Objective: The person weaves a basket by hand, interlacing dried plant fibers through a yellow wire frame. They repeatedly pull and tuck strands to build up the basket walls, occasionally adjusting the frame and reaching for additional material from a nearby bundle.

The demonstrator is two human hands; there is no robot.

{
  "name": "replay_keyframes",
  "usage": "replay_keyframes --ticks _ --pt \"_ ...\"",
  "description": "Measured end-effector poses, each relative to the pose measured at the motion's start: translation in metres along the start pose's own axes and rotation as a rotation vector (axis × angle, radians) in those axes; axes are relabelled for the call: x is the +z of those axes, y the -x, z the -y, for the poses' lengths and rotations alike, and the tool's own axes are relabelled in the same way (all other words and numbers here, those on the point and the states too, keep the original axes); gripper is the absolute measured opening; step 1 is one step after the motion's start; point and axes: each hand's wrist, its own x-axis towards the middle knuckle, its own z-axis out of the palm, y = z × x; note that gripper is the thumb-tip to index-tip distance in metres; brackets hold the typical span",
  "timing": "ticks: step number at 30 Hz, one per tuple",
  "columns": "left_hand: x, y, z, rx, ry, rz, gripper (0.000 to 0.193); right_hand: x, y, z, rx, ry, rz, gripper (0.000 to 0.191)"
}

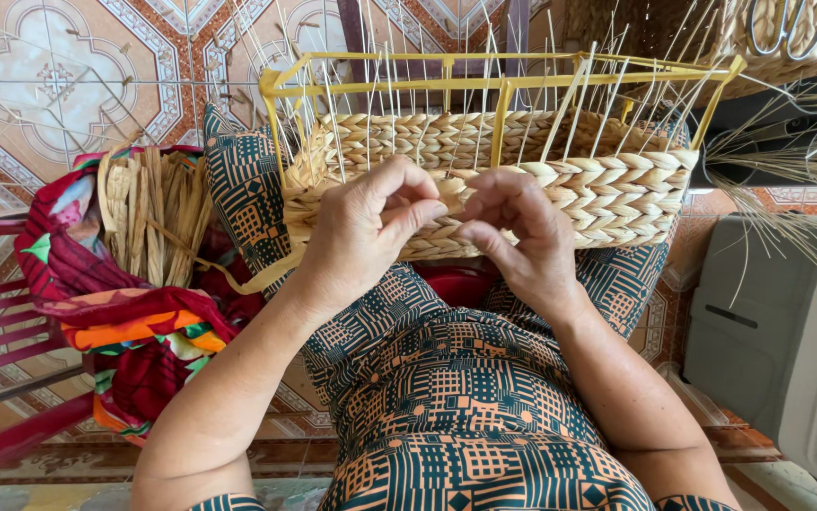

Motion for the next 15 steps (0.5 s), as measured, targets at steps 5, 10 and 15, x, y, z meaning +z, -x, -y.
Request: replay_keyframes --ticks 5,10,15 --pt "-0.002 0.007 -0.005 0.056 -0.104 0.071 0.017 0.003 0.002 -0.002 -0.032 -0.106 0.040 0.010" --pt "-0.004 0.018 -0.005 0.388 -0.577 0.038 0.029 0.009 0.004 -0.008 0.015 -0.126 0.091 0.006" --pt "-0.024 0.010 0.000 0.324 -0.643 -0.056 0.012 0.000 -0.015 -0.003 0.057 0.073 -0.037 0.017"
